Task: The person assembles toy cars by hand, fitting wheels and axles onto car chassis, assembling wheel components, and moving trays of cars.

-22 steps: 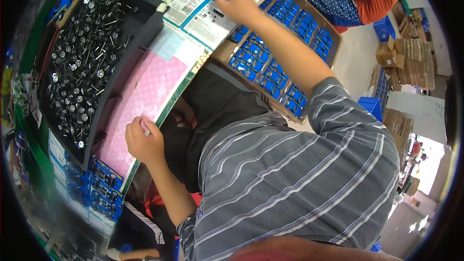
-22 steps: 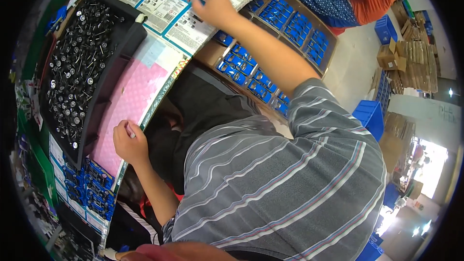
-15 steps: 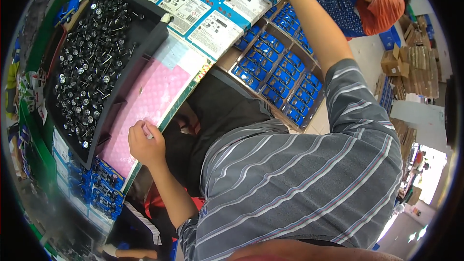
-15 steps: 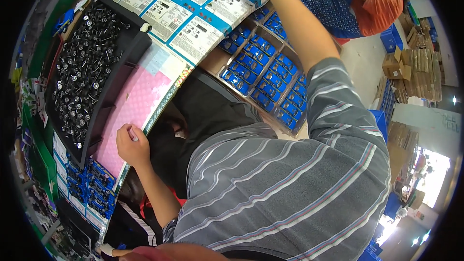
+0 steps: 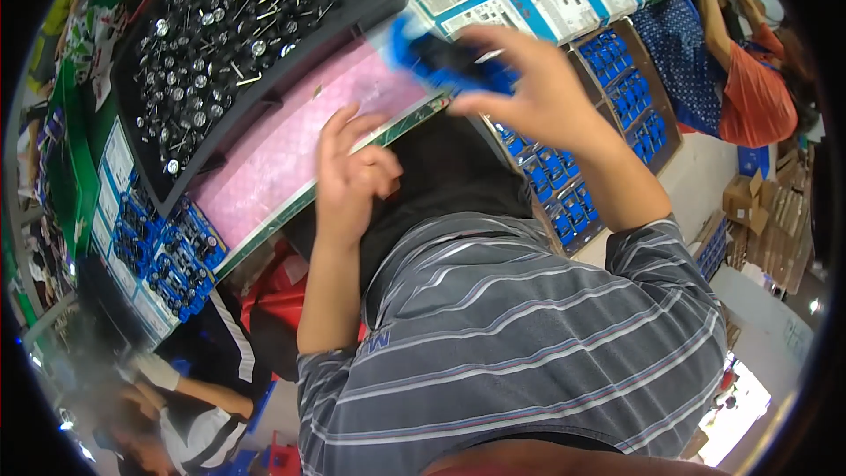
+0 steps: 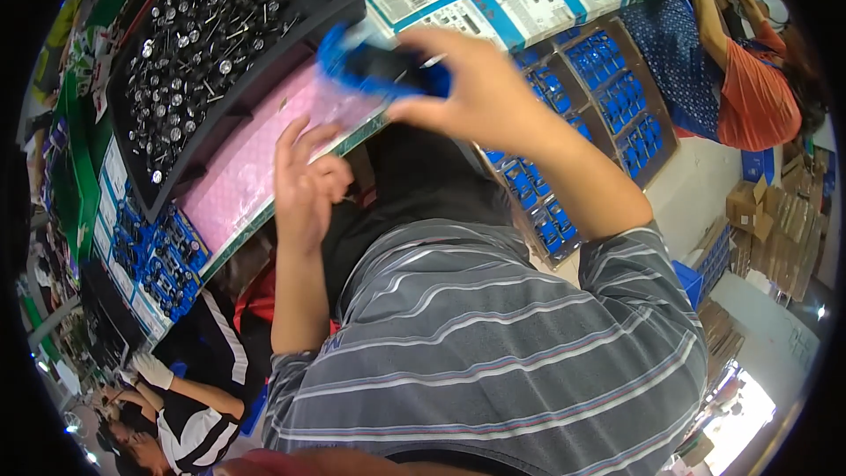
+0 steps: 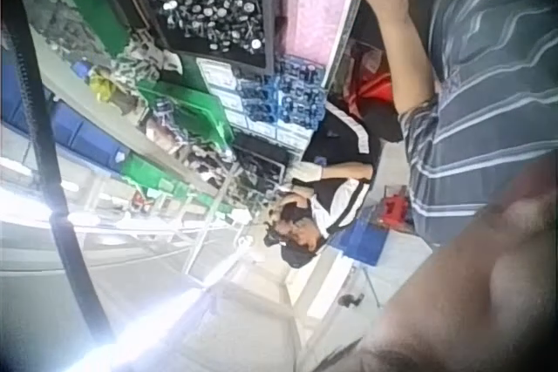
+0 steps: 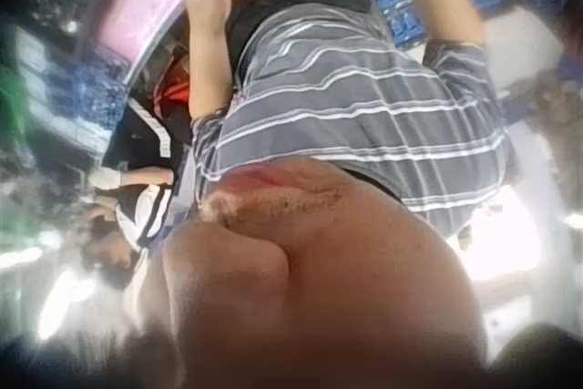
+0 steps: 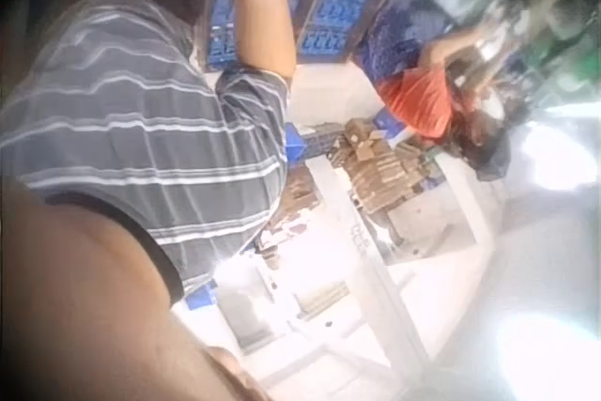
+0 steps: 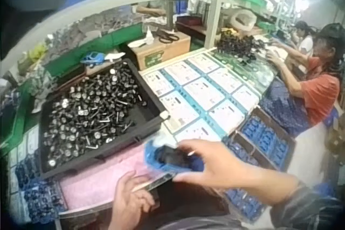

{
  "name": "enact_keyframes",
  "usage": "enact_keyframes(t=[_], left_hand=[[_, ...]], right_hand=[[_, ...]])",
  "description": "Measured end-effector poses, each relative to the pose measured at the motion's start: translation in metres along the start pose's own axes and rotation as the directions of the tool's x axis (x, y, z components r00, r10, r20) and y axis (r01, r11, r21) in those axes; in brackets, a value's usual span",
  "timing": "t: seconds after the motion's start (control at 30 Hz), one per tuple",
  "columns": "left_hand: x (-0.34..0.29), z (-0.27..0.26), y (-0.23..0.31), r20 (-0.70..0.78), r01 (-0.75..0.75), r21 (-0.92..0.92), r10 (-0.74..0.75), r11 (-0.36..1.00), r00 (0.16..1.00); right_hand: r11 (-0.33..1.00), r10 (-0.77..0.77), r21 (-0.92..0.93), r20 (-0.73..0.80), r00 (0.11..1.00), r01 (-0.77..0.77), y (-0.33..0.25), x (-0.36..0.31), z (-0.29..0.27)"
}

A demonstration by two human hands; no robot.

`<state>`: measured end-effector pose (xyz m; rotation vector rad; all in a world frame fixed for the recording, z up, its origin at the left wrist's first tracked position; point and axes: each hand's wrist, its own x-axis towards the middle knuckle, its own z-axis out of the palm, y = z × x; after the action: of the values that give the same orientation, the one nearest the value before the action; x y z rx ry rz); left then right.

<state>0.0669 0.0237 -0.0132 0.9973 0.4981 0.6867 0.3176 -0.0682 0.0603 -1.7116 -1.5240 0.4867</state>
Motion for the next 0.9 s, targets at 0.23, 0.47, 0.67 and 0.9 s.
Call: enact_keyframes(t=[0.23, 0.47, 0.67, 0.9], left_hand=[[-0.003, -0.014, 0.014, -0.090, -0.100, -0.127, 0.089, 0.987, 0.992], [0.009, -0.057, 0.010, -0.079, -0.146, -0.205, 0.132, 0.968, 0.988], [0.006, -0.054, 0.008, -0.097, -0.185, -0.173, 0.170, 0.967, 0.981], [-0.001, -0.067, 0.004, -0.131, -0.118, -0.146, 0.099, 0.982, 0.986]], right_hand=[[0.978, -0.205, 0.047, -0.002, 0.979, 0.205, -0.027, 0.114, 0.012], [0.816, -0.116, -0.461, 0.461, 0.880, 0.349, 0.026, 0.236, 0.087], [0.829, -0.256, -0.435, 0.264, 0.930, 0.351, 0.019, 0.225, 0.087], [0.930, -0.052, 0.366, 0.212, 0.976, -0.030, -0.058, 0.113, 0.046]])
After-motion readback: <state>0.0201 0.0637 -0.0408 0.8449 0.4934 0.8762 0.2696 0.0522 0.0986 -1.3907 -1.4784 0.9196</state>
